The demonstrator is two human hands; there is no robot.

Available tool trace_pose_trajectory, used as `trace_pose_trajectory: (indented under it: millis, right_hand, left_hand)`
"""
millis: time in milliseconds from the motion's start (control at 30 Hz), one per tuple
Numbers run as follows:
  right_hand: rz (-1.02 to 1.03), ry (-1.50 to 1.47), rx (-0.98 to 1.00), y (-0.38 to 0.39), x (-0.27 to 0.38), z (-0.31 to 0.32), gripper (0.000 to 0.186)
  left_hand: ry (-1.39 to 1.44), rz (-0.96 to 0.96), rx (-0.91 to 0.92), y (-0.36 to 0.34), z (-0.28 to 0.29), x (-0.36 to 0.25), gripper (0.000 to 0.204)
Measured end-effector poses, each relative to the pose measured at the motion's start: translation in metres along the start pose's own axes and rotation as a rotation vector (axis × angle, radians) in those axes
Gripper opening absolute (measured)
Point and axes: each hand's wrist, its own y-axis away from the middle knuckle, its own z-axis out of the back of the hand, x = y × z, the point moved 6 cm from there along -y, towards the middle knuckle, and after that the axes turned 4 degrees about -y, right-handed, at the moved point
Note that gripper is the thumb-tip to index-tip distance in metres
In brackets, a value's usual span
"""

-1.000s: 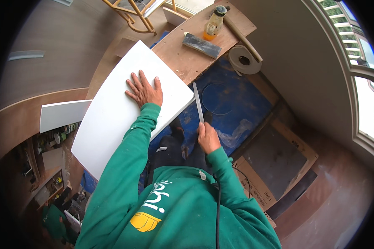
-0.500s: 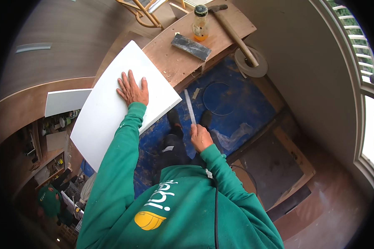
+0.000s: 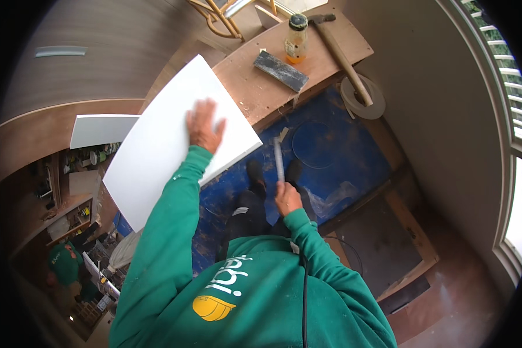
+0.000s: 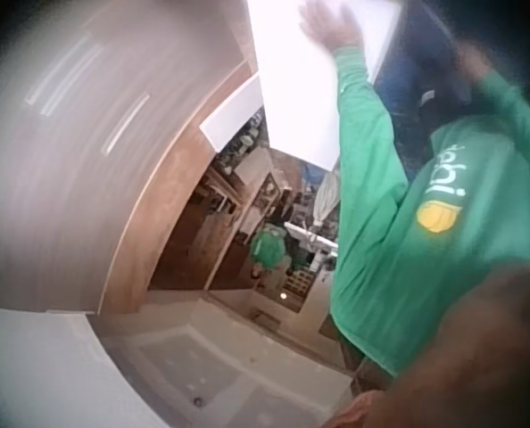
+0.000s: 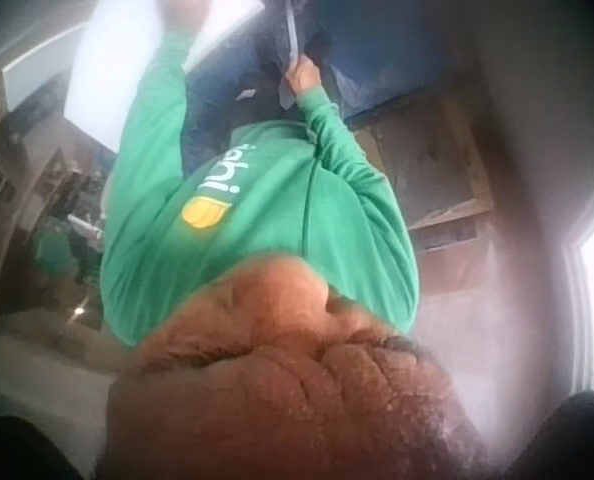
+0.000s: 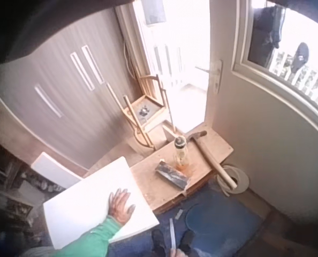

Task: The person sands the edges of a white board using a hand file and then trims the laminate edge with a utility knife.

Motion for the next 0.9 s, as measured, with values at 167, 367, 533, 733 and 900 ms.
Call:
trace_pose_trajectory:
  millis: [167,367,533,733,900]
  right_hand:
    - [-0.028,0.018,-0.128,0.008,-0.041,0.041,0.04]
    - [-0.182,-0.032,-0.313,0.042,-0.086,0.051,0.044]
    - [-0.171,-0.071,-0.367,0.073,-0.099,0.017,0.046]
    - [-0.17,-0.14,-0.344,0.095,-0.079,-0.018,0.049]
    - [-0.063,-0.266,-0.463,0.092,-0.101,-0.033,0.046]
  left_hand:
    - [0.223,-0.435,0.234,0.014,0.022,-0.078,0.064]
    - [0.262,-0.642,0.186,-0.011,0.022,-0.105,0.021]
    - [0.158,-0.721,0.234,-0.01,-0.002,-0.131,0.015]
    - [0.714,0.42,0.101,-0.066,-0.019,-0.044,0.032]
    - [0.288,-0.58,0.079,-0.005,-0.002,-0.077,0.032]
